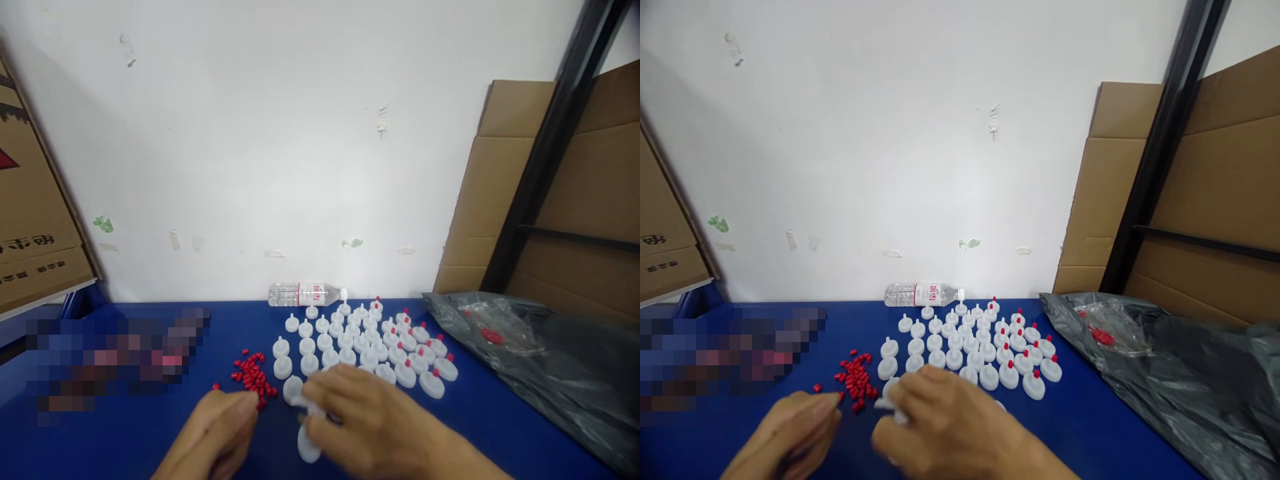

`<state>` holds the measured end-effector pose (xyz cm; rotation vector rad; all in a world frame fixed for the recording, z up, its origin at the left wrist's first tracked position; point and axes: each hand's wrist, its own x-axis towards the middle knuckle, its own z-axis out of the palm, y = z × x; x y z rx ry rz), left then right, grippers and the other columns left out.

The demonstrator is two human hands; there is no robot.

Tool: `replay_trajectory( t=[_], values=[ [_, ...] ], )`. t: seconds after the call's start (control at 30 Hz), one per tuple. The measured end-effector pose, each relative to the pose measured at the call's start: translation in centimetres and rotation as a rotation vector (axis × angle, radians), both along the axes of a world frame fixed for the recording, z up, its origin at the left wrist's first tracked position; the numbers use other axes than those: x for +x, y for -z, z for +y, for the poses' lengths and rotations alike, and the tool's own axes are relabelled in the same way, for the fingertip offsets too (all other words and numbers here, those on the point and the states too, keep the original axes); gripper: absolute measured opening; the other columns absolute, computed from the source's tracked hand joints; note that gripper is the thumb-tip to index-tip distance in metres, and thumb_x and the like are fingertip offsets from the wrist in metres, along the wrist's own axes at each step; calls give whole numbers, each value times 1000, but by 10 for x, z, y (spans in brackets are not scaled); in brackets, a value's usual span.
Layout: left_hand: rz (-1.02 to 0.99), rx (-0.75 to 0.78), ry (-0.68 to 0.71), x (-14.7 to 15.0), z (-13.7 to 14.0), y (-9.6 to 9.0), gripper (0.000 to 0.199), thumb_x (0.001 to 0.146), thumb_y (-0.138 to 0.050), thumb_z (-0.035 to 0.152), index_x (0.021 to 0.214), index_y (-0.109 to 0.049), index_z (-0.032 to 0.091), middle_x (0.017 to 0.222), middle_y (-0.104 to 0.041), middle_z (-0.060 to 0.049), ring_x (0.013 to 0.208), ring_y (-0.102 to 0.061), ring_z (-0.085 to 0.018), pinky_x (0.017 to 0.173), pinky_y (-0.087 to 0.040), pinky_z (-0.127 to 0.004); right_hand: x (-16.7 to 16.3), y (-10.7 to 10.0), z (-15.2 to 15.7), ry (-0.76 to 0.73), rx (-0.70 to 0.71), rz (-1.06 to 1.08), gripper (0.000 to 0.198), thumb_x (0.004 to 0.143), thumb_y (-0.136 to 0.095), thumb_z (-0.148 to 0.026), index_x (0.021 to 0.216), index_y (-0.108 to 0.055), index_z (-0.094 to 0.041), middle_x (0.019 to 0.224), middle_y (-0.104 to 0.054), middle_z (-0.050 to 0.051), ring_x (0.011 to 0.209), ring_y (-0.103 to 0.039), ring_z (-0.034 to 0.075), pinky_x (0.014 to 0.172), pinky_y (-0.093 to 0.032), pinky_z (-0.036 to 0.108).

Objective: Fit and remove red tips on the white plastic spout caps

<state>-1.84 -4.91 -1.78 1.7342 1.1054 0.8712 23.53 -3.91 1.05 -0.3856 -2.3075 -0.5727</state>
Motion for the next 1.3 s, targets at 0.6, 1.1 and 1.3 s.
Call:
replay_trajectory(
  t=[0.6,1.1,1.3],
  values=[
    [260,263,-81,-15,46,-13,44,102,-41,58,87,-64,23,83,-58,-1,76,-53,-19,66,-40,-28,148,9,82,854,-666,156,67,107,-17,-53,91,-73,-20,96,-76,13,98,-71,32,90,-49,42],
    [438,436,-157,-16,45,-12,34,104,-42,48,112,-65,25,85,-65,-1,68,-61,-18,59,-47,-27,161,3,85,955,-737,96,71,105,-14,-56,110,-75,-22,109,-77,13,111,-68,33,100,-45,45],
    [589,595,-136,-15,45,-13,24,102,-49,40,104,-68,26,96,-69,-3,83,-65,-21,71,-52,-29,164,11,84,1045,-786,39,76,104,-15,-61,85,-76,-20,87,-77,14,94,-72,35,86,-50,45]
  ],
)
